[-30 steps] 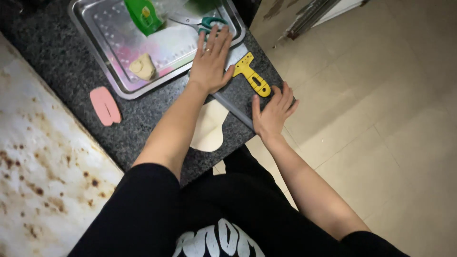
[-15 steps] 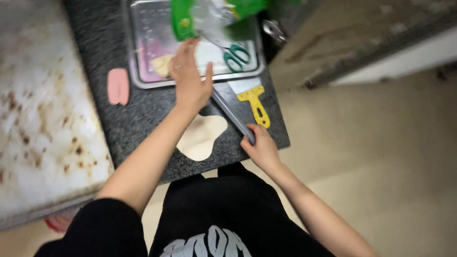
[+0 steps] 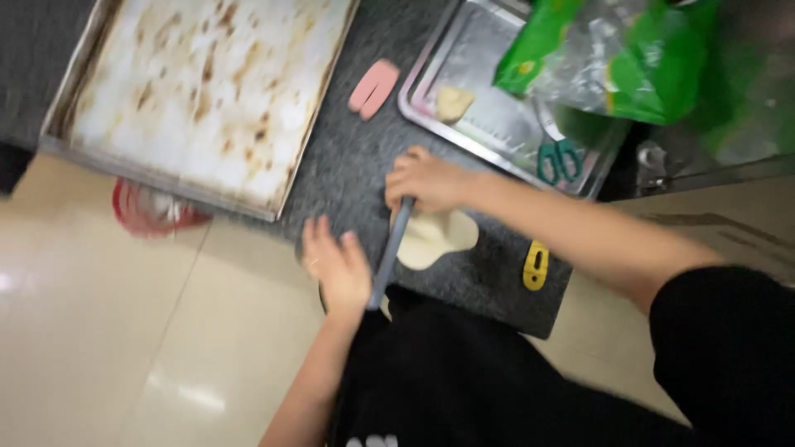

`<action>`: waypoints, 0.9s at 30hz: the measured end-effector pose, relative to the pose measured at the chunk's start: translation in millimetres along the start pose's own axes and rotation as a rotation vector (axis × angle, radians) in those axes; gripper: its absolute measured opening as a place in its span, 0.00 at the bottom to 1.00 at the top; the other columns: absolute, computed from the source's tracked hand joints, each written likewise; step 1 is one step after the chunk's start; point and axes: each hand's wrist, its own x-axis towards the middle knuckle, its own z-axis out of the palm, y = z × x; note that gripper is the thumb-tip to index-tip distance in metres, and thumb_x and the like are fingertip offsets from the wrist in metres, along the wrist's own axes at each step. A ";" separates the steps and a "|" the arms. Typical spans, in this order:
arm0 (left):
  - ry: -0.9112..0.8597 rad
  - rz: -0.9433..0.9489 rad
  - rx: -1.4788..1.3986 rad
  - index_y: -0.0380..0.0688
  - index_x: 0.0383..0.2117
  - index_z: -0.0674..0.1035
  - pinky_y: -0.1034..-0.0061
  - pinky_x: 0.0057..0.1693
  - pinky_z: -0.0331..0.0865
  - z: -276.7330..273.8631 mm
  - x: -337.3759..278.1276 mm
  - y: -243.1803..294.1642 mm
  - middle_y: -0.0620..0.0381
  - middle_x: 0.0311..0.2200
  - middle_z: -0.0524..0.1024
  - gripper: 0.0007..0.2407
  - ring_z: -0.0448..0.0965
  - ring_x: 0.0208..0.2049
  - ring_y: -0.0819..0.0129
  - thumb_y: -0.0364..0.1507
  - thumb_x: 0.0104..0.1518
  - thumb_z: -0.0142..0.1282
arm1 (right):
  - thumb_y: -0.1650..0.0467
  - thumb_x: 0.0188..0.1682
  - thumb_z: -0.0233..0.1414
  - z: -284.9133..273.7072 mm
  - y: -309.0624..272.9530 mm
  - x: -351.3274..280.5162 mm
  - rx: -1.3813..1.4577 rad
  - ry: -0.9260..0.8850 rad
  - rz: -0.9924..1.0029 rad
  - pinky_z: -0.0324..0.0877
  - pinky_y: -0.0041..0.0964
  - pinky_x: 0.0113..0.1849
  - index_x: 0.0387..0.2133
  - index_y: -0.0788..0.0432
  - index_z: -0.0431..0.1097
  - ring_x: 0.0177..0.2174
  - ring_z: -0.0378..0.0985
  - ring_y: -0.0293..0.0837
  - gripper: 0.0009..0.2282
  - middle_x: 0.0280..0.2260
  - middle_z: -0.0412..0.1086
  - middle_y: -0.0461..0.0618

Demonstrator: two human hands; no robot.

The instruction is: Prepare a sausage pastry by rolling out dough, adding cheese and sausage, and folding it.

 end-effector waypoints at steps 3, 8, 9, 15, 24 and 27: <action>-0.066 -0.041 -0.067 0.37 0.68 0.62 0.41 0.69 0.49 7.1 -23.1 40.7 0.30 0.68 0.55 0.24 0.55 0.70 0.32 0.35 0.69 0.49 | 0.73 0.33 0.63 -8.7 0.0 3.8 0.056 -0.030 -0.050 0.57 0.55 0.50 0.31 0.39 0.65 0.44 0.68 0.46 0.17 0.36 0.68 0.35; -0.091 -0.074 0.041 0.34 0.70 0.59 0.44 0.72 0.44 31.9 -37.5 72.2 0.27 0.71 0.50 0.30 0.49 0.73 0.32 0.40 0.66 0.50 | 0.73 0.31 0.62 1.0 -0.5 0.7 0.101 -0.041 0.027 0.58 0.56 0.50 0.30 0.40 0.69 0.43 0.69 0.47 0.15 0.34 0.69 0.37; -0.082 -0.053 0.086 0.33 0.70 0.57 0.45 0.73 0.43 34.0 -36.0 77.0 0.27 0.71 0.48 0.31 0.47 0.74 0.32 0.41 0.66 0.49 | 0.72 0.30 0.62 2.0 0.5 -0.9 0.085 -0.011 0.064 0.58 0.54 0.49 0.28 0.40 0.69 0.42 0.68 0.47 0.14 0.34 0.68 0.37; -0.104 -0.098 0.240 0.34 0.71 0.55 0.39 0.74 0.34 44.1 -29.5 70.8 0.28 0.73 0.45 0.33 0.39 0.76 0.35 0.43 0.64 0.47 | 0.64 0.56 0.49 31.2 16.0 12.6 0.210 0.112 0.185 0.62 0.55 0.45 0.46 0.47 0.70 0.46 0.65 0.53 0.09 0.45 0.67 0.49; -0.090 0.042 0.382 0.35 0.72 0.56 0.30 0.71 0.30 43.4 -23.7 66.8 0.27 0.73 0.45 0.34 0.39 0.75 0.32 0.47 0.65 0.43 | 0.64 0.58 0.40 32.1 0.7 19.3 -0.126 0.274 0.129 0.63 0.47 0.43 0.54 0.53 0.64 0.47 0.64 0.51 0.14 0.49 0.64 0.50; -0.081 0.053 0.386 0.37 0.72 0.55 0.28 0.70 0.33 46.5 -20.4 60.4 0.27 0.73 0.46 0.34 0.41 0.75 0.32 0.48 0.66 0.40 | 0.65 0.58 0.40 29.7 -4.0 23.9 -0.167 0.282 0.150 0.60 0.46 0.44 0.55 0.53 0.63 0.46 0.64 0.50 0.15 0.50 0.63 0.50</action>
